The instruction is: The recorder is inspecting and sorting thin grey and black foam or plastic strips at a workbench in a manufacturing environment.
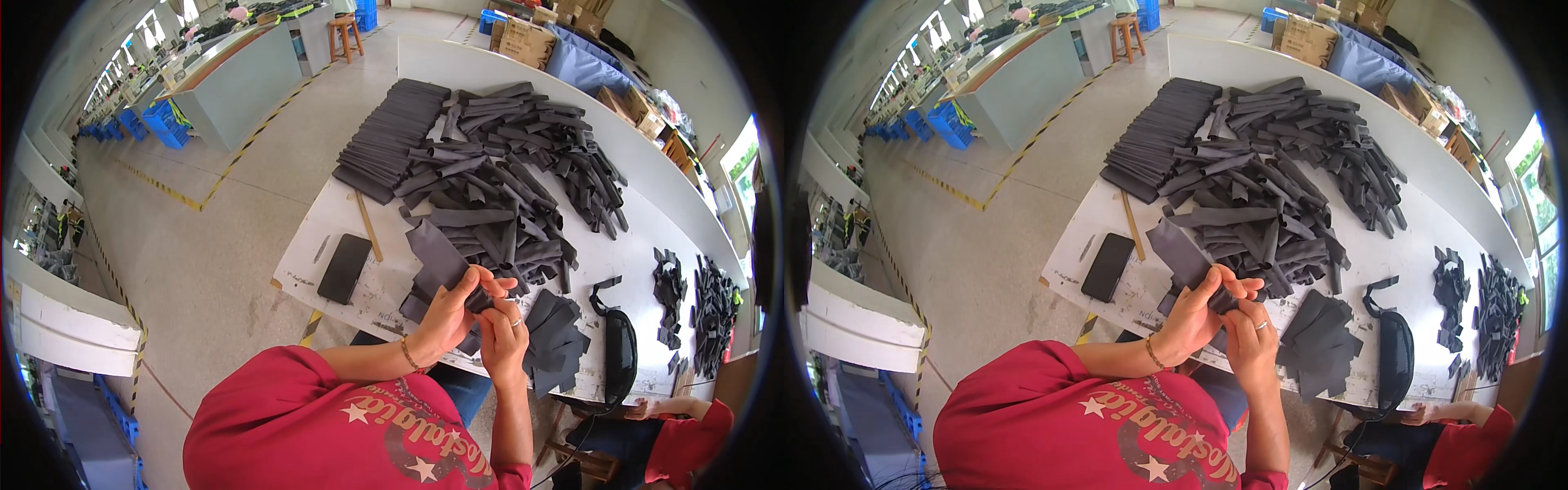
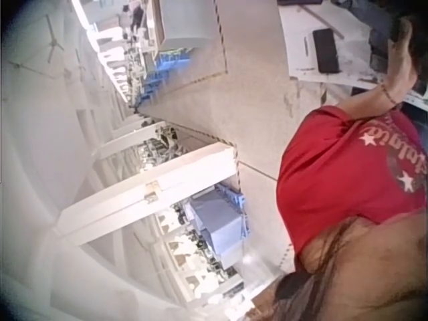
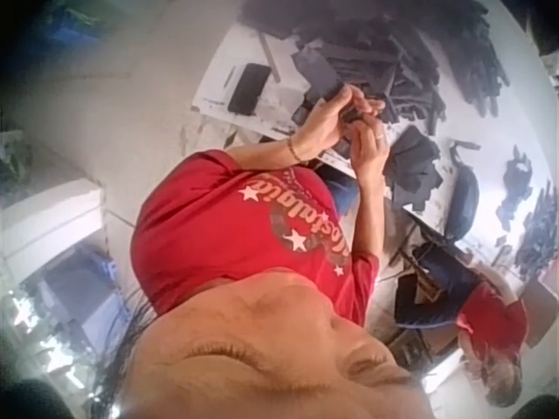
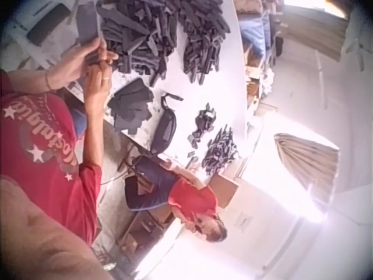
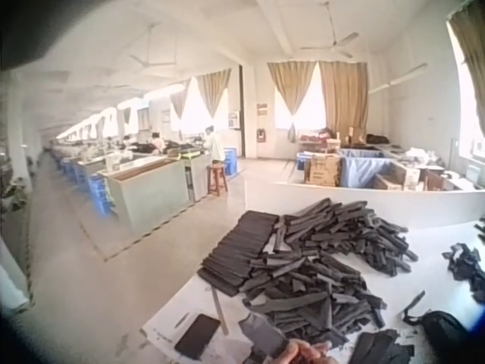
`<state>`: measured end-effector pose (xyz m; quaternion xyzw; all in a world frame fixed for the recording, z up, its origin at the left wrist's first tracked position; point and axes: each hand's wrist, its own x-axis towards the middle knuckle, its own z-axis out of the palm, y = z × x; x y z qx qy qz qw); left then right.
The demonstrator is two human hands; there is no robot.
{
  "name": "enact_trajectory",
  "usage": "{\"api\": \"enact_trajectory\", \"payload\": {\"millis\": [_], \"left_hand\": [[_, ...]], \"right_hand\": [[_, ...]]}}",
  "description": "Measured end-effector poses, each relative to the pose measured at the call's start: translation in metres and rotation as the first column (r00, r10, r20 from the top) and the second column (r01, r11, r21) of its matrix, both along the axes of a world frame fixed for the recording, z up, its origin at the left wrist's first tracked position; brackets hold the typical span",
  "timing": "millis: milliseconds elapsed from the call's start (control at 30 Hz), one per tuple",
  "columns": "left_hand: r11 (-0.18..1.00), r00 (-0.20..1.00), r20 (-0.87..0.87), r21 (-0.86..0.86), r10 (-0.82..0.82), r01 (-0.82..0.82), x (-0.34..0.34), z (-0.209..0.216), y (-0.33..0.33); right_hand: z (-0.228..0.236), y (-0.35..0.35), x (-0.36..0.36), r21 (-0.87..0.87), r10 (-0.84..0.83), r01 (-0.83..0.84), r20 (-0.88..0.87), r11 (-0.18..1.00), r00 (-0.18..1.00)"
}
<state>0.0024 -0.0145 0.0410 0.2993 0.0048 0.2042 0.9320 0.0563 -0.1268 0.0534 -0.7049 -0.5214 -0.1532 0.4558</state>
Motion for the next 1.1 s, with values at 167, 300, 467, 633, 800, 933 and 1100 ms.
{"api": "enact_trajectory", "payload": {"millis": [167, 300, 467, 633, 800, 933, 1100], "left_hand": [[0.998, 1.0, 0.0, -0.05, 0.027, -0.027, 0.003, -0.005, 0.002], [0.998, 1.0, 0.0, -0.06, -0.023, 0.023, 0.004, -0.011, 0.012], [0.996, 0.999, 0.041, 0.091, -0.019, 0.015, 0.012, -0.006, 0.015], [0.985, 0.993, 0.1, 0.154, 0.07, -0.085, 0.015, 0.003, 0.03], [0.981, 0.962, 0.195, 0.07, -0.193, 0.183, 0.018, -0.006, 0.026], [0.997, 0.993, 0.089, 0.009, 0.074, -0.075, 0.012, -0.013, 0.052], [0.988, 0.989, -0.035, 0.056, 0.146, -0.144, -0.005, -0.016, 0.08]], "right_hand": [[-0.004, 0.007, 0.001, 0.016, -0.007, 0.007, 0.007, 1.0, 1.0], [-0.006, 0.01, -0.007, 0.003, -0.027, 0.027, -0.041, 1.0, 0.999], [-0.014, 0.023, -0.016, 0.147, -0.058, 0.221, -0.696, 0.964, 0.716], [-0.013, 0.013, -0.016, 0.384, -0.02, 0.339, -0.636, 0.859, 0.771], [-0.009, 0.002, -0.01, 0.381, 0.287, 0.257, -0.896, 0.888, 0.339], [-0.008, -0.003, -0.006, 0.333, -0.159, 0.311, -0.414, 0.89, 0.897], [-0.007, -0.01, -0.004, 0.299, -0.144, 0.267, -0.376, 0.916, 0.915]]}}
